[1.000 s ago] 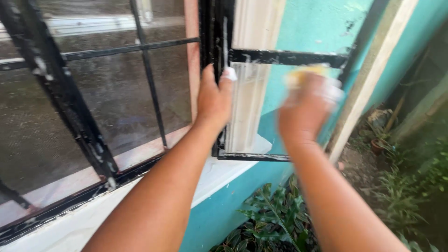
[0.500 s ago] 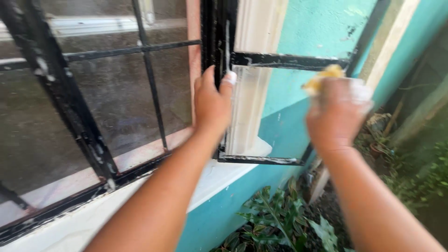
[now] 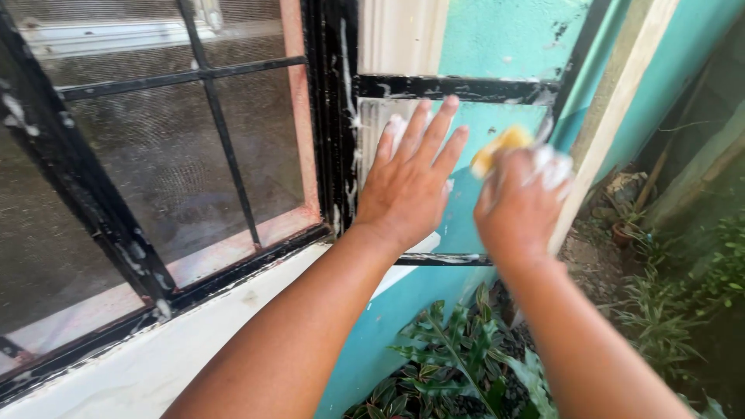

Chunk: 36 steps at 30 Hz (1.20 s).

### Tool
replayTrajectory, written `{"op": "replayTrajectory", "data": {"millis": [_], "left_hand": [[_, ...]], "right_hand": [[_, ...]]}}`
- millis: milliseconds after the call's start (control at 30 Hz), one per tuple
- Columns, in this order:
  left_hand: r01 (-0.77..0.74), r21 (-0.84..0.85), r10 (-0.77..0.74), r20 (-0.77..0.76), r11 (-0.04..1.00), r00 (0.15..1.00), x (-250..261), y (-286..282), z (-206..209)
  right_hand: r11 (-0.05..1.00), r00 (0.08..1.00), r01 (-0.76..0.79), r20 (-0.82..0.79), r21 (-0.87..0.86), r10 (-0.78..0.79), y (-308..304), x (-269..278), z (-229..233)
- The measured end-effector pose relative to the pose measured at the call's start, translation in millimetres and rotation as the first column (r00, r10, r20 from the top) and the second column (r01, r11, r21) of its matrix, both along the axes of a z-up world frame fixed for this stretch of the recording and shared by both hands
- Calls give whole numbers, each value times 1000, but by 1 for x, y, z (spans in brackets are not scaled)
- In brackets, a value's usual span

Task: The person is cleaning outdoor window frames and glass panes using a sponge and soapy water.

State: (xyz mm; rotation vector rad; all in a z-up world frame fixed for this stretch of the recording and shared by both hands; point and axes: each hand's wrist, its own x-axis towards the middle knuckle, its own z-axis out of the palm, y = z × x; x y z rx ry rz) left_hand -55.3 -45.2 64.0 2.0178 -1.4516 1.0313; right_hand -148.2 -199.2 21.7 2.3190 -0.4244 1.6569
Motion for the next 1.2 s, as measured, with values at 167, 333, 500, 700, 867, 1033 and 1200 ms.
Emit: {"op": "replayTrajectory", "data": {"millis": [167,333,500,700,867,1033,1200], "left_hand": [[-50,161,50,3,986,999,-5,-2,-4],[-118,206,122,-9,971,992,-6,-5,-7],[-138,218,142,-6,966,990,-11,-6,-1],[-38,130,31,54,991,998,-11,-15,19],[-102,123,88,110,987,990,-13,-20,30],[-141,203,128,77,969,989,-11,-25,31],[-153,175,141,83,973,987,-9,-32,22]], "right_hand": [[991,983,-120,-131,61,127,-7,-10,-25],[995,999,-33,-12,-91,32,-31,1,27],[993,997,-77,-2,-91,77,-31,-6,38],[993,993,-119,-15,-5,119,-21,-17,-25],[961,974,-226,50,160,221,-16,-16,-31],[910,892,-366,353,194,283,-34,2,26],[857,844,-482,359,182,398,-53,9,51]]}}
